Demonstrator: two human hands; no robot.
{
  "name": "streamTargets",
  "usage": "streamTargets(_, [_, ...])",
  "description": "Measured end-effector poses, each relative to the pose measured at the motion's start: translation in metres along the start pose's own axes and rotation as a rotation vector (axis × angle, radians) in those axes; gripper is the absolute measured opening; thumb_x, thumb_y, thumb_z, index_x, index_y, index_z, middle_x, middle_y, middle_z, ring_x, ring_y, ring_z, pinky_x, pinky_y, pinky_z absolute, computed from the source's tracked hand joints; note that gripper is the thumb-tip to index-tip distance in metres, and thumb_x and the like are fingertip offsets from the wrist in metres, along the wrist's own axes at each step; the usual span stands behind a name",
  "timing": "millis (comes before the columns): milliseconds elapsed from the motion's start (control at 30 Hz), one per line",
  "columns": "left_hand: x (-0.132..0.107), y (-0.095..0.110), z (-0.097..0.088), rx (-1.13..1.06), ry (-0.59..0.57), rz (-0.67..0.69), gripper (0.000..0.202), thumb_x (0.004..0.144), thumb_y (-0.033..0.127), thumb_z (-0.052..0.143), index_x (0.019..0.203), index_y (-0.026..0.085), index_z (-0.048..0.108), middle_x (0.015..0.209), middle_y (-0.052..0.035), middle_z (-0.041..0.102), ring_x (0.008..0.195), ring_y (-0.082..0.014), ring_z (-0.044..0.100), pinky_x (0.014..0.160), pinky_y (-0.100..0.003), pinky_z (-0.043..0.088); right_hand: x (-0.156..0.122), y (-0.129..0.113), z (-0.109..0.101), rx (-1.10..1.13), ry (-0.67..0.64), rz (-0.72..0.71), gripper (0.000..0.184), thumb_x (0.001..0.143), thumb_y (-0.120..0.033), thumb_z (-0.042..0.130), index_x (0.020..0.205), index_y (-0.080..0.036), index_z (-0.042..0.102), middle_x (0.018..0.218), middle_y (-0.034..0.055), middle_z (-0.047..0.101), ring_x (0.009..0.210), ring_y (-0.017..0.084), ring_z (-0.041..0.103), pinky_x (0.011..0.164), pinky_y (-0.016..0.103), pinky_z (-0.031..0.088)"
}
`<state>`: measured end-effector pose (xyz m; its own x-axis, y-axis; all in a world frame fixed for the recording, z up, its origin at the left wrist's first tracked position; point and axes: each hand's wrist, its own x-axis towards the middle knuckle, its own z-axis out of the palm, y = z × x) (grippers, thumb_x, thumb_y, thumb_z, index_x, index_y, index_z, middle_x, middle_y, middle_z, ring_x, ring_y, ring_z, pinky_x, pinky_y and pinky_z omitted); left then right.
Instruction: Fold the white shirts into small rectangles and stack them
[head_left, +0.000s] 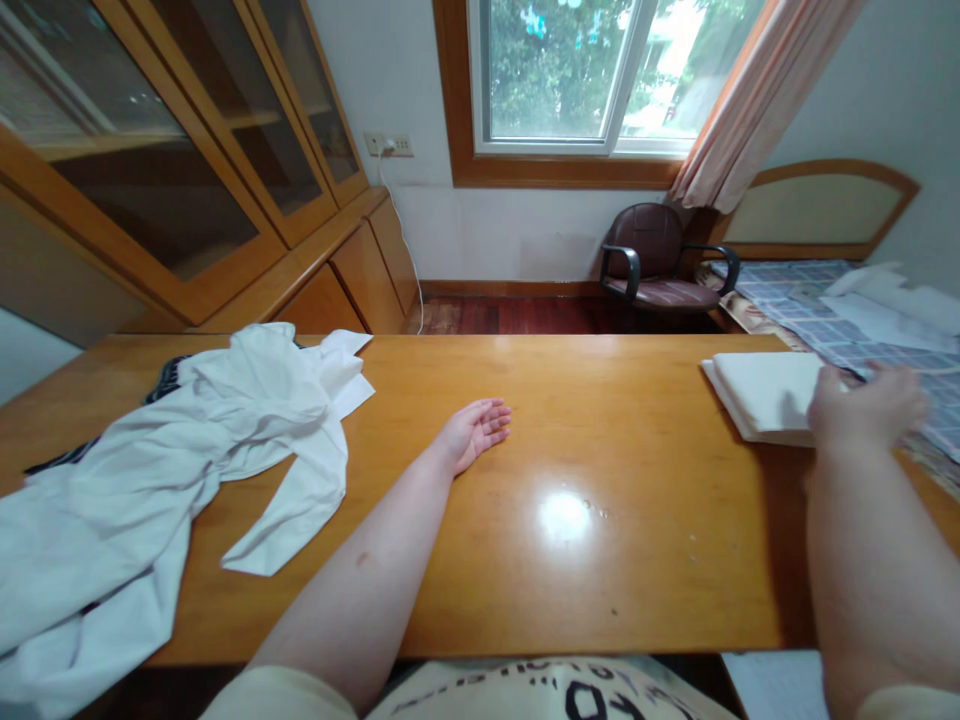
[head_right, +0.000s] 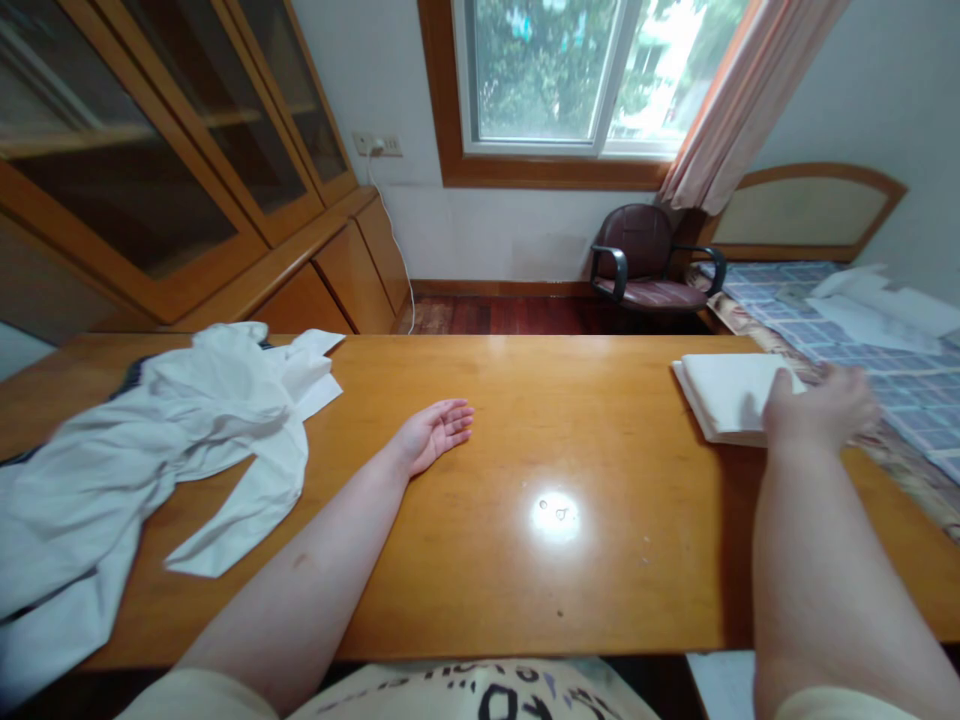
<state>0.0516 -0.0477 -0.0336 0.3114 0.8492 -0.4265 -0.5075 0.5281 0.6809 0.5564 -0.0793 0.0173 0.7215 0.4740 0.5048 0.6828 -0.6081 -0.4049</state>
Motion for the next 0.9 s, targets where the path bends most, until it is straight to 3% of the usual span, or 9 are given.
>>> streamTargets(67, [0.0, 0.0, 0.0, 0.001, -0.004, 0.002, 0.011, 0.085, 0.018, 0.057, 0.093, 0.012, 0.062, 0.088, -0.0105, 0.069, 0.076, -0.015, 0.067, 0.07, -0.03, 0.055, 0.009, -0.014, 0.008, -0.092, -0.168, -0.019, 0.067, 0.082, -0.056, 0.052, 0.138, -0.018, 0.047, 0.149, 0.0224, 0.031, 0.136, 0.042, 0.027, 0.105, 0.068, 0.018])
streamTargets(167, [-0.002, 0.001, 0.001, 0.001, -0.006, 0.001, 0.01, 0.085, 0.016, 0.057, 0.093, 0.012, 0.062, 0.088, -0.0102, 0.069, 0.075, -0.0152, 0.067, 0.07, -0.03, 0.055, 0.013, -0.026, 0.024, -0.126, -0.456, 0.075, 0.087, 0.07, -0.066, 0.063, 0.142, -0.022, 0.042, 0.156, 0.0219, 0.015, 0.14, 0.046, 0.008, 0.099, 0.074, 0.016])
streamTargets(233, [-0.002, 0.001, 0.001, 0.0, -0.005, 0.0, 0.01, 0.085, 0.016, 0.056, 0.093, 0.012, 0.062, 0.088, -0.01, 0.069, 0.076, -0.0153, 0.067, 0.069, -0.029, 0.055, 0.01, -0.026, 0.033, -0.086, -0.535, 0.114, 0.094, 0.064, -0.067, 0.069, 0.143, -0.024, 0.041, 0.156, 0.0207, 0.013, 0.141, 0.046, -0.001, 0.097, 0.075, 0.017])
streamTargets(500, [0.001, -0.001, -0.001, 0.008, -0.003, 0.0, 0.011, 0.084, 0.018, 0.058, 0.093, 0.013, 0.062, 0.089, -0.0103, 0.069, 0.075, -0.0149, 0.067, 0.069, -0.03, 0.055, 0.012, -0.011, 0.047, 0.074, -0.508, 0.174, 0.089, 0.057, -0.048, 0.082, 0.136, -0.025, 0.049, 0.157, 0.0191, 0.015, 0.141, 0.044, -0.003, 0.095, 0.076, 0.019])
streamTargets(733, [0.001, -0.001, -0.001, 0.004, 0.005, 0.003, 0.012, 0.086, 0.016, 0.054, 0.093, 0.012, 0.062, 0.088, -0.0103, 0.069, 0.075, -0.0155, 0.067, 0.07, -0.031, 0.054, 0.031, -0.014, 0.054, -0.063, -0.529, 0.156, 0.094, 0.063, -0.055, 0.075, 0.144, -0.025, 0.038, 0.157, 0.0173, 0.014, 0.141, 0.044, 0.0, 0.094, 0.075, 0.022])
streamTargets(900, [0.001, -0.001, -0.001, -0.008, 0.004, -0.004, 0.012, 0.087, 0.016, 0.052, 0.093, 0.012, 0.062, 0.088, -0.0099, 0.068, 0.075, -0.0152, 0.066, 0.069, -0.031, 0.054, 0.037, -0.017, 0.057, -0.038, -0.5, 0.177, 0.089, 0.063, -0.047, 0.079, 0.14, -0.023, 0.043, 0.156, 0.0226, 0.015, 0.142, 0.041, -0.001, 0.093, 0.076, 0.021])
